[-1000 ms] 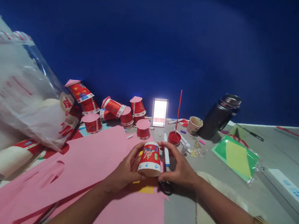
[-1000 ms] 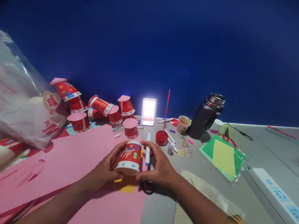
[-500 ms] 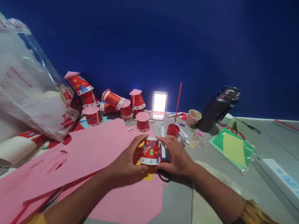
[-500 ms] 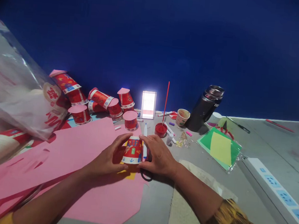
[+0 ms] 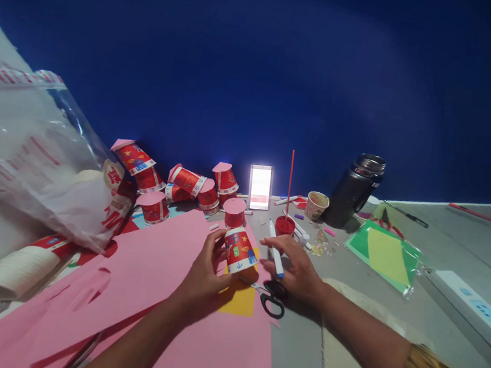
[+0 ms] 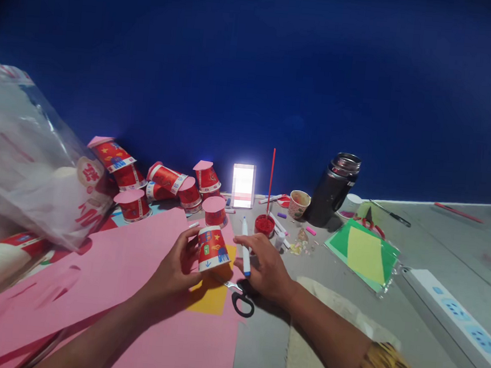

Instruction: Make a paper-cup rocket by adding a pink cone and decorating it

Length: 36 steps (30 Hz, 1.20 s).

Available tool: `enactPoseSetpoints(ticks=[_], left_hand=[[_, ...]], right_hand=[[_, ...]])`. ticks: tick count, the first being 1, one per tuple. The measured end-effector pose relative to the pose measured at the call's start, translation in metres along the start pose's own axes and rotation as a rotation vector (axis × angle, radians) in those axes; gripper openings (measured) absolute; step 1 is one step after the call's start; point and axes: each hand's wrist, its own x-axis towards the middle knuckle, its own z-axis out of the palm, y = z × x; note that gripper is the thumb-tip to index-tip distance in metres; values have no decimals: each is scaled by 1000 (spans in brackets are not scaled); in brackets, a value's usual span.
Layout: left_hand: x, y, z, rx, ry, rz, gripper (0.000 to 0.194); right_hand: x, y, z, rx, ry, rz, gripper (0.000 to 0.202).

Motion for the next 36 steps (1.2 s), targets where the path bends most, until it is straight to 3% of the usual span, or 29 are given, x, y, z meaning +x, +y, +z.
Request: enactPoseSetpoints(ticks=[2,7,13,17,21,27,33,36], left_hand=[[0,-1,0,15,48,13,80],[6,-10,-1,69,162,119,80],[24,-2,1,149,125,247,72],[28,-13,4,170,128,245,77],[27,-29,4,202,141,258,81],[31,-32,-1,177,142,268,80],[29,-33,1,173,122,263,78],[27,-30,5,176,114,243,77]], right_hand=[[-2,0,2,-7,33,-2,27],[-10,5,8,-16,67,36,27],[-13,10,12,123,87,275,28],[-12,9,12,207,50,410,33],[-8,5,9,226,40,423,31],[-4,5,6,217,111,413,24],[0,-2,6,525,164,721,33],[3,-8,6,688,237,807,39]])
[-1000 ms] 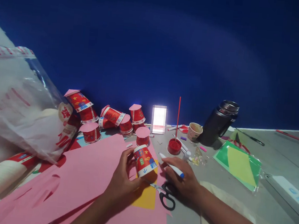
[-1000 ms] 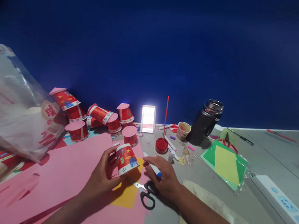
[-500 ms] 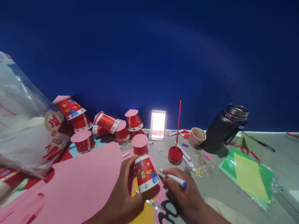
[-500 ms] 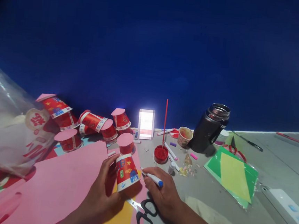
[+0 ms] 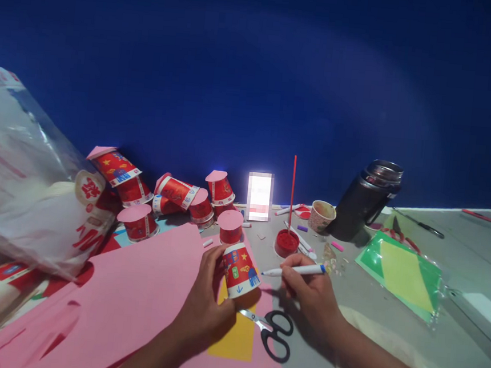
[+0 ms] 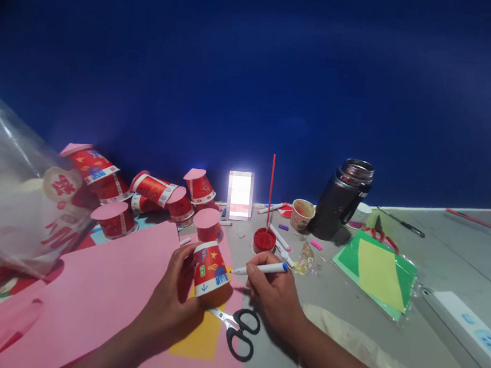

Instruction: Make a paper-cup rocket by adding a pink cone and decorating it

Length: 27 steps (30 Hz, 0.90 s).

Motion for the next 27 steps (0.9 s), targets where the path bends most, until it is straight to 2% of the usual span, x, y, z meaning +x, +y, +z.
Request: enactPoseSetpoints(ticks=[5,10,16,21,27], left_hand=[[-1,7,2,-8,33,-25,79],[0,11,2,-43,61,-99,81],[0,11,2,-35,42,-105,80],[0,11,2,-51,15,-88,77],[0,5,1,-9,12,-61,81]], right_hand=[[0,1,5,240,40,137,52],[-3,0,7,272,-27,193,60],[-7,-3,10,238,-30,186,53],[-7,-3,9,239,-56,113,43],[-8,-9,4,137,16,21,41]])
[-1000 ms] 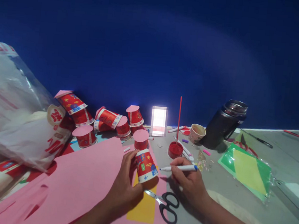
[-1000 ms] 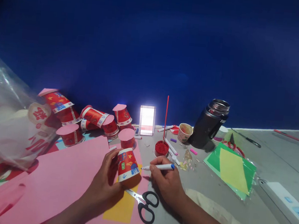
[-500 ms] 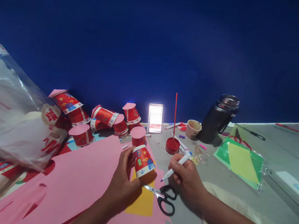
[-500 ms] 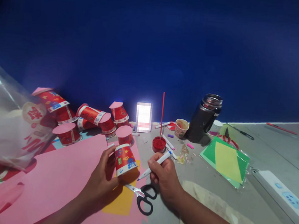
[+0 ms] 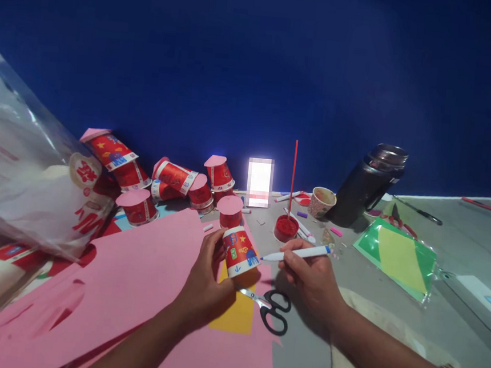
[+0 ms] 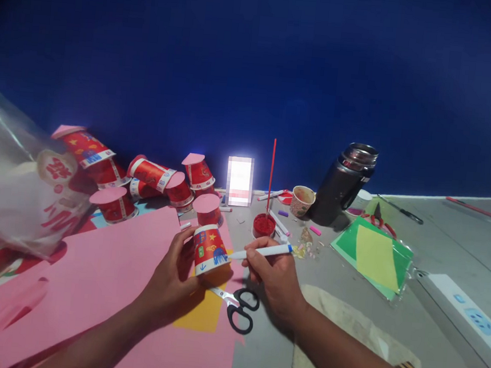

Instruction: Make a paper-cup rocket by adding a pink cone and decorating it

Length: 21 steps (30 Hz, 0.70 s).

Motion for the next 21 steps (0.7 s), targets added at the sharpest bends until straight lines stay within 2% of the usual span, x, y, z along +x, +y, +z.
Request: enactPoseSetpoints(ticks=[6,10,15,18,21], left_hand=[[0,-7,-2,23,-21,33,84],[0,-10,-2,36,-29,28,86],[-1,-6,-3,72,-18,85,80],[-2,-3,-3,122,-2,112,78],[-2,-1,-4,153,12,129,79]], right_hand=[[-5,-8,-2,-176,16,-110,25],[-13,-9,0,-271,0,-125,22],[-19,-5,-1,-380,-53,-179,18],[-18,-1,-4,-442,-91,-259,15],[-16,1,-6,-590,-126,-426,14]])
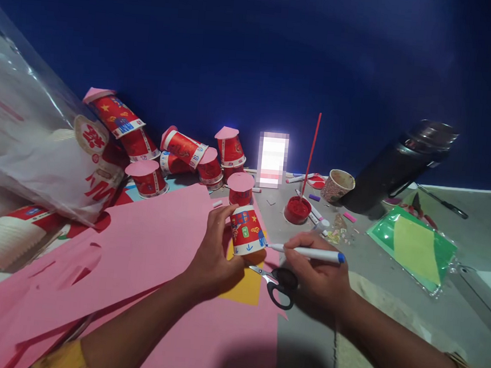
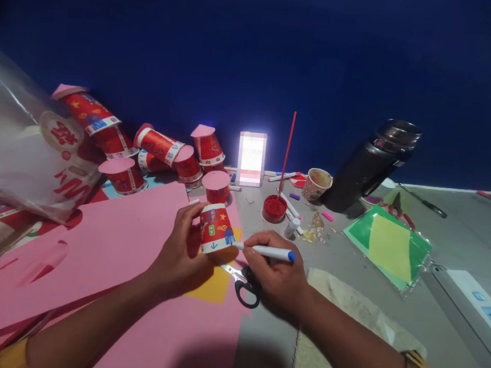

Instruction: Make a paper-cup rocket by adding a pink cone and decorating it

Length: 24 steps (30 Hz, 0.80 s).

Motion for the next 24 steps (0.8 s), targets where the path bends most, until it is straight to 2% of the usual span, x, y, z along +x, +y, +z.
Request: enactPoseSetpoints(ticks=[4,7,13,19,22,24], left_hand=[[1,1,0,13,93,5,79],[3,4,-1,32,168,-25,78],[3,12,-1,89,228,-120,79],[3,7,-2,65,238,-119,82],[4,4,-5,94,237,-102,85],[4,4,-6,111,234,-95,85]], right_hand=[[1,-1,-2,-257,-187,-311,17],[1,-2,-2,-426,-317,-405,18],[2,2,1,-652,-394,-366,14],[10,1,5,-795,-553,-264,33],[12,2,9,-846,-552,-227,40],[12,4,13,-884,-539,-216,38]])
